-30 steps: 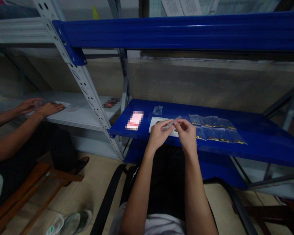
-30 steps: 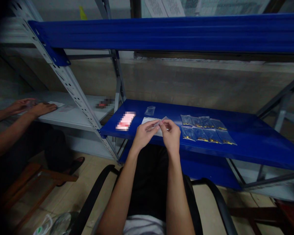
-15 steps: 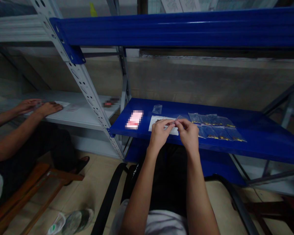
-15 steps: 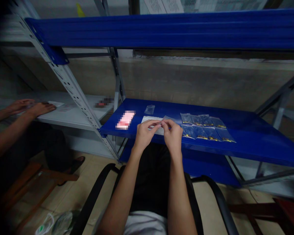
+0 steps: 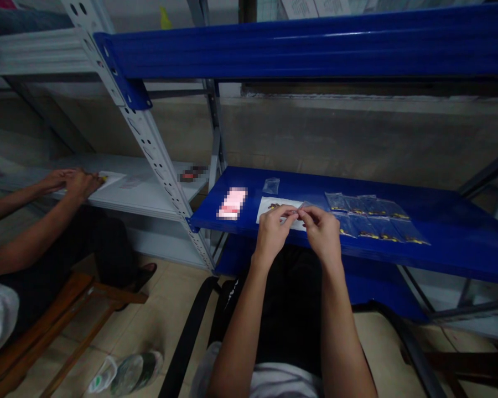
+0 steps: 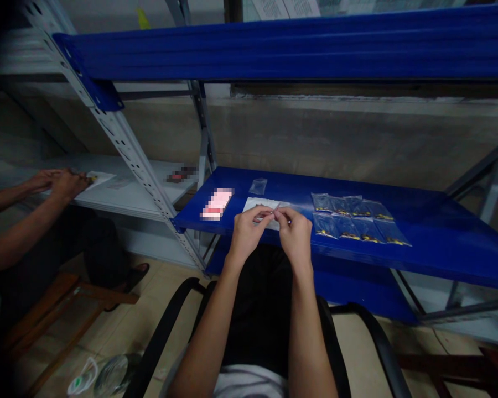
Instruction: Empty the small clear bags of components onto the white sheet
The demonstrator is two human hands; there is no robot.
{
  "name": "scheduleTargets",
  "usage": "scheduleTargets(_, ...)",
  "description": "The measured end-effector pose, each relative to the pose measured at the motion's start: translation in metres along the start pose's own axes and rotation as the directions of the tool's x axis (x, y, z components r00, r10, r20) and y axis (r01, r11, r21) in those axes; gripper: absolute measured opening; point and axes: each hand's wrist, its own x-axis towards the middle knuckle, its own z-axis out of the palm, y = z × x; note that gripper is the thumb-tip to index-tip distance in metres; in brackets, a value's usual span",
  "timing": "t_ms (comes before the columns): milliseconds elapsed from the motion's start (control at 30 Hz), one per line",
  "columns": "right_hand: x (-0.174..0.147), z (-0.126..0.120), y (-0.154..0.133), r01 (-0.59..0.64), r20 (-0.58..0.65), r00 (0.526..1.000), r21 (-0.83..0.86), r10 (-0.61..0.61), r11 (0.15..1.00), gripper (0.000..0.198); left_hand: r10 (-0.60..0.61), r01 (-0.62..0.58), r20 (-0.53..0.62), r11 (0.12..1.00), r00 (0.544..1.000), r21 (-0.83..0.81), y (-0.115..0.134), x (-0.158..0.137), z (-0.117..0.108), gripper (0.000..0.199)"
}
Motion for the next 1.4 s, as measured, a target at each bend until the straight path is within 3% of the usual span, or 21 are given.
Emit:
scheduleTargets(500,-0.002,0.0,-0.006,0.035,-0.045,0.998,-0.095,-0.04,0.995,0.027,0.002,-0.002,0.017,1.0,1.0,0.014,-0.002,-0.001,0.003,0.016)
scheduleTargets(667,-0.002,-0.001,-0.006,0.056,-0.032,0.998,-0.109,-0.059,0.993,0.027,0.031,-0.028,-0.034,0.997,0.999,0.068,0.001,-0.001,0.004,0.016)
scheduleTargets(1000,-0.002,-0.003,-0.006,0.081,0.025,0.997,-0.124,-0.078,0.989,0.025,0.008,-0.007,-0.019,0.998,1.0,0.055,-0.001,-0.001,0.004,0.017)
scheduleTargets(1400,-0.003,0.0,-0.012,0.11,0.048,0.994,-0.18,-0.103,0.978,0.025,0.177,-0.185,0.055,0.931,0.983,0.316,0.001,-0.004,0.006,0.022)
